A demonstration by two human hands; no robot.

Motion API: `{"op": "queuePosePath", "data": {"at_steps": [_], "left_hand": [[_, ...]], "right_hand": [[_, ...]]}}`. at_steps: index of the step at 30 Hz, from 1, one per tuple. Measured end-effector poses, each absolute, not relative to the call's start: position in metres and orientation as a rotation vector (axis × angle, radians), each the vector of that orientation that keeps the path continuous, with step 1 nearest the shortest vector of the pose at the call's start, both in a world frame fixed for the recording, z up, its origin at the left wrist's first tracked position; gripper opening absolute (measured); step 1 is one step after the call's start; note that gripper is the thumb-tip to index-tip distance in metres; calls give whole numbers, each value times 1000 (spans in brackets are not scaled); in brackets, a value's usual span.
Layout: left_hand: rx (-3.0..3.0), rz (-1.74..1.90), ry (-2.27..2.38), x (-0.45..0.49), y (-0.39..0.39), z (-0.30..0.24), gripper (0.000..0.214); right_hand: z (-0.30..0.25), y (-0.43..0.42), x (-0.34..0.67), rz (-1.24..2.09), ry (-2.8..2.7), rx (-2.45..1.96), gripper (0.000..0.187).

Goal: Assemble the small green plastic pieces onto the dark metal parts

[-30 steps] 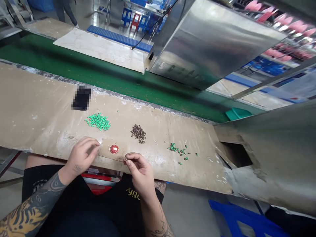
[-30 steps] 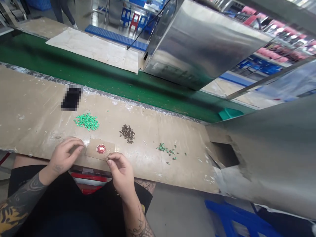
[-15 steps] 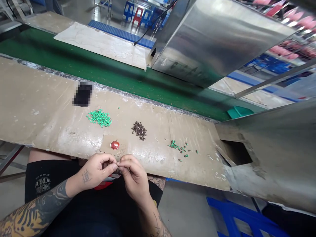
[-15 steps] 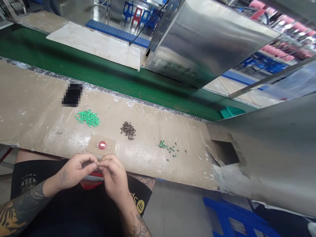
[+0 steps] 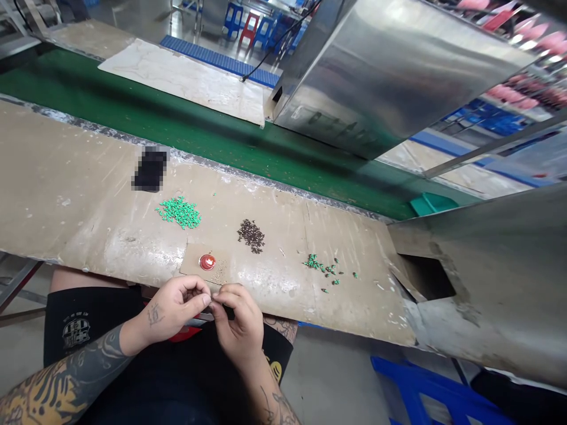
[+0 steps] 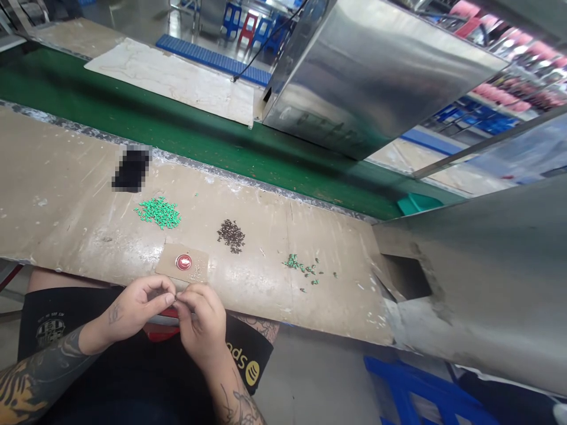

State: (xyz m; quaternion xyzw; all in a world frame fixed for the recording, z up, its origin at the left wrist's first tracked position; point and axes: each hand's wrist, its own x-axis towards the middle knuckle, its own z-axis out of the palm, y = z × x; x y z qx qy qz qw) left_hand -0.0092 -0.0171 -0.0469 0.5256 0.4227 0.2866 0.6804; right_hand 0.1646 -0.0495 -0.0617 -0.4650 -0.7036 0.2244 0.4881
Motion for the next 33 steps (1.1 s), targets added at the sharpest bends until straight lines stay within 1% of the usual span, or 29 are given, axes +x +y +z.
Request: {"op": "queuePosePath", "data": {"at_steps": [8,14,17,21,25,28,33], "left_hand": [[1352,583,1051,-11,-14,-46,17],[1505,551,1128,-12,-11,-45,15],[1567,555,1139,-14,-9,-45,14],[1597,523,1155,-18,-13,-49,10],[1635,508,1194,-20,-17,-50,7],[1648,516,1143,-20,-19,-44,10],[1680,615,992,-20,-23,-35,19]], "right_hand": [[-65,-51,170,437,-1896,-1131,32],[-69,-49,169,354,-1932,-1107,30],[-73,-47,170,393,-1913,-1054,31],[-84,-42,174,516,-1904,-936,27],[-93,-38,174,509,-1876,-846,22],[-87,-41,171,528,-1808,-845,17],[-65,-53,166,580,-1757,-916,23]]}}
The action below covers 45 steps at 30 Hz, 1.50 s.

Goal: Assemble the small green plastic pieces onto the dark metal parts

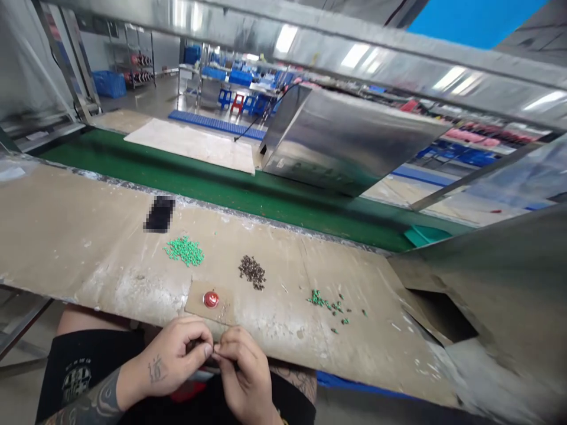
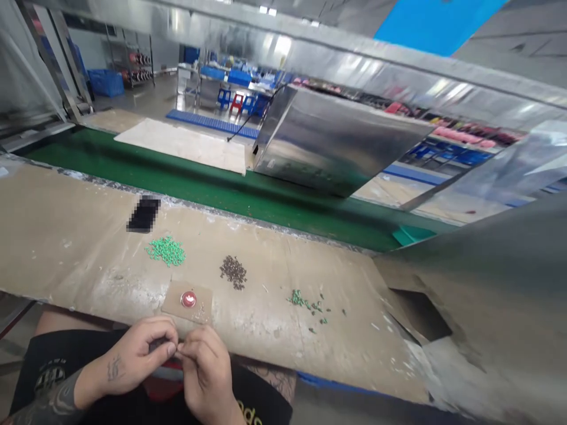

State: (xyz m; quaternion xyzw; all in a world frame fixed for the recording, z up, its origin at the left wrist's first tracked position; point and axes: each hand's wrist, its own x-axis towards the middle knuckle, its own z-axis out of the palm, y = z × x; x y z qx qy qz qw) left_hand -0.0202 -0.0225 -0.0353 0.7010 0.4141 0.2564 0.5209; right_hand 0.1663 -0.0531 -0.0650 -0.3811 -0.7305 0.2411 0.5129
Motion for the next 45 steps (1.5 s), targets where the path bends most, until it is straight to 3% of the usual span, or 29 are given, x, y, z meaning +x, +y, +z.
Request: {"op": "queuePosePath", "data": {"at_steps": [25,35,45], "left_hand": [[1743,716,825,-26,-13,-46,22],[2155,681,1617,-60,61,-67,14],[2508,407,1585,-50,104,-88,13]], "right_hand": [[-73,-52,170,990,-1611,-949,19],[-74,-23,201,769,-1740,-1182,18],[-79,-11,205,727,-1817,-1270,15]]}}
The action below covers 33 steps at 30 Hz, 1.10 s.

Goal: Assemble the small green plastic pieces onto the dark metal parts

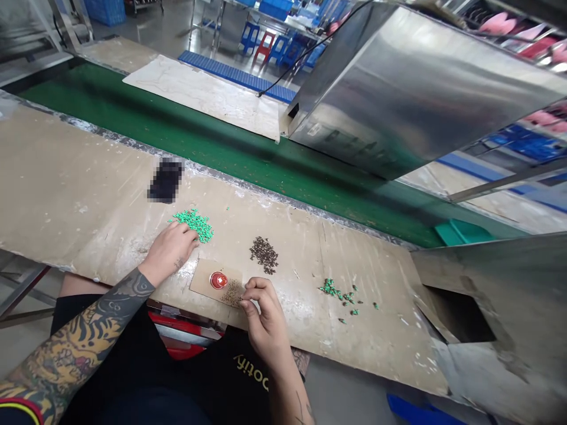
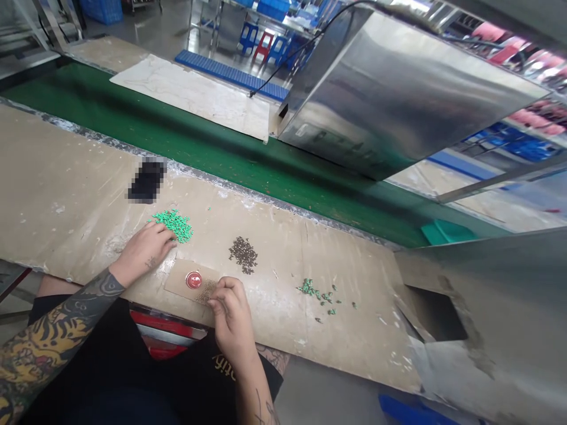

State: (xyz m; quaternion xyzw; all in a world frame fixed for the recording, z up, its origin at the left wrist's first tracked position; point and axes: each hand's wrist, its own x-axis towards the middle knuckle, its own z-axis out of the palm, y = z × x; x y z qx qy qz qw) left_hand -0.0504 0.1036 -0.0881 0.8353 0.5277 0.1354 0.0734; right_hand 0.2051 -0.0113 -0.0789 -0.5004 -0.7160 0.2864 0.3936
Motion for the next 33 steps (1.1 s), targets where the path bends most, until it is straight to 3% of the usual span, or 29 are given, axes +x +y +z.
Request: {"op": "queuePosePath", "data": {"at_steps": [24,33], "left_hand": [[2411,364,1778,-46,88,-85,15],[1944,802,1490,-49,59,-80,13]], "right_hand": [[-76,6,194,746,-1864,-1320,12],[-75,12,194,700,-2012,-1354,18]]}}
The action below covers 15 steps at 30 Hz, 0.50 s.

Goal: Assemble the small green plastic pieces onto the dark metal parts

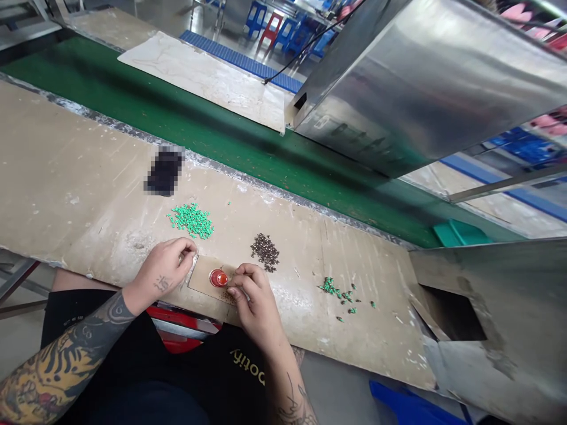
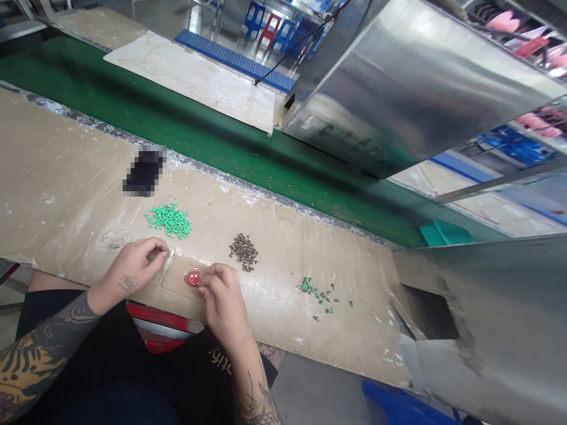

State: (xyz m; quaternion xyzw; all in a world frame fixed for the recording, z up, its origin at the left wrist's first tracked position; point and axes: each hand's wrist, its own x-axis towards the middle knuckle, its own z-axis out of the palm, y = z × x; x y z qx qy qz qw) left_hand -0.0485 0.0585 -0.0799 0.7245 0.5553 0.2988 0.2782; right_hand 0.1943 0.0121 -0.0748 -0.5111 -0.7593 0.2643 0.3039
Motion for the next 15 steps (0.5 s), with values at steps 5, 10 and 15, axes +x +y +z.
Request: {"op": "queuePosePath", "data": {"at_steps": [5,10,15], "left_hand": [[1649,1028,1314,-46,38,-70,12],[1558,1020,1229,-43,25,-64,16],[1409,978,1258,-42,13,-67,12]], "right_hand": [[-72,15,193,670,-2069,-1376,20],[-69,18,190,645,-2124,-1378,20],[-70,20,188,625,-2154,-1380,21]]}}
